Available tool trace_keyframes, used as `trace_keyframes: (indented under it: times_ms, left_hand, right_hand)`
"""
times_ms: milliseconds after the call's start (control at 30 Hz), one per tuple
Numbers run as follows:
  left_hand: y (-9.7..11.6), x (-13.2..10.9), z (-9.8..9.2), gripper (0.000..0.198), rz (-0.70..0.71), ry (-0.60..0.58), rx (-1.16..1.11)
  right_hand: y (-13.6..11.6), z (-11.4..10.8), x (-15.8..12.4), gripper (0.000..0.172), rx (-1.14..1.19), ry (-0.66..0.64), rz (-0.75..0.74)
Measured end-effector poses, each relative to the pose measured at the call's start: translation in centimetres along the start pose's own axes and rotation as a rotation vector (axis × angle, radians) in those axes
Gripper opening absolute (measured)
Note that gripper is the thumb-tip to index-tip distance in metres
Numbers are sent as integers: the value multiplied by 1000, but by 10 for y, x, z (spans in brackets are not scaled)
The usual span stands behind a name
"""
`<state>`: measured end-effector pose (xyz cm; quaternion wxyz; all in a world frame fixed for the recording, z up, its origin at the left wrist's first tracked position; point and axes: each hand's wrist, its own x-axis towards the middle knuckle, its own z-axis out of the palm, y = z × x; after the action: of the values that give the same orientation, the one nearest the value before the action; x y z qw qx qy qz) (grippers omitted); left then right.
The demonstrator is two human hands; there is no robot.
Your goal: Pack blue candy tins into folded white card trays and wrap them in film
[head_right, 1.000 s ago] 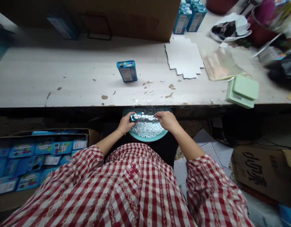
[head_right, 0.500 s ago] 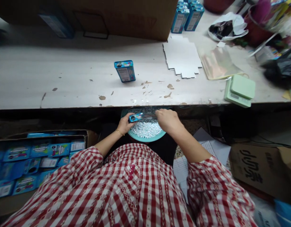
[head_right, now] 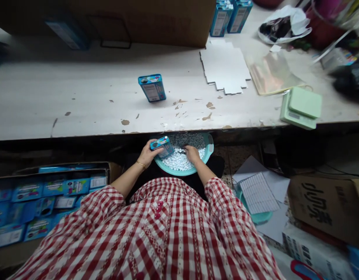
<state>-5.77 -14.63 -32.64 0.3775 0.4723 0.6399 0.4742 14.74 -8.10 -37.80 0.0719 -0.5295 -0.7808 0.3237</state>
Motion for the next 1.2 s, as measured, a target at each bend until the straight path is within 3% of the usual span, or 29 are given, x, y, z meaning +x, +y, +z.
trace_keyframes:
  times_ms: [200,367,500,600,767,933,1000,1100,1200]
  left_hand:
    - [15,-10,-22,47,141,87,120]
    - [16,-7,-12,42,197,63,271]
    - [17,-5,6,39,199,-30,437]
    - [20,-5,16,39,234,-78,519]
    - [19,-5,24,42,262,-125,611]
    - [13,-4,27,40,287,-127,604]
    - [11,-4,27,39,303,-117,563]
    - [7,-5,20,38,311,-109,462]
    - [2,-6,11,38,292,-80,359]
  right_hand:
    - [28,-29,-13,27,167,79,-23]
    - [25,-76,-38,24,305,150,-121]
    - [-2,-113,-53,26,173,133,-186]
    - [-33,-132,-61,28,-105,86,-193]
    - [-89,-145,-70,32,-562,-58,-134]
    - [-124,-151,-78,31,-698,-109,-166]
    - [-119,-158,-83,31,-701,-100,-176]
    - [-84,-162,-85,32,-693,-49,-108]
    - [-38,-138,-74,36,-634,-32,42]
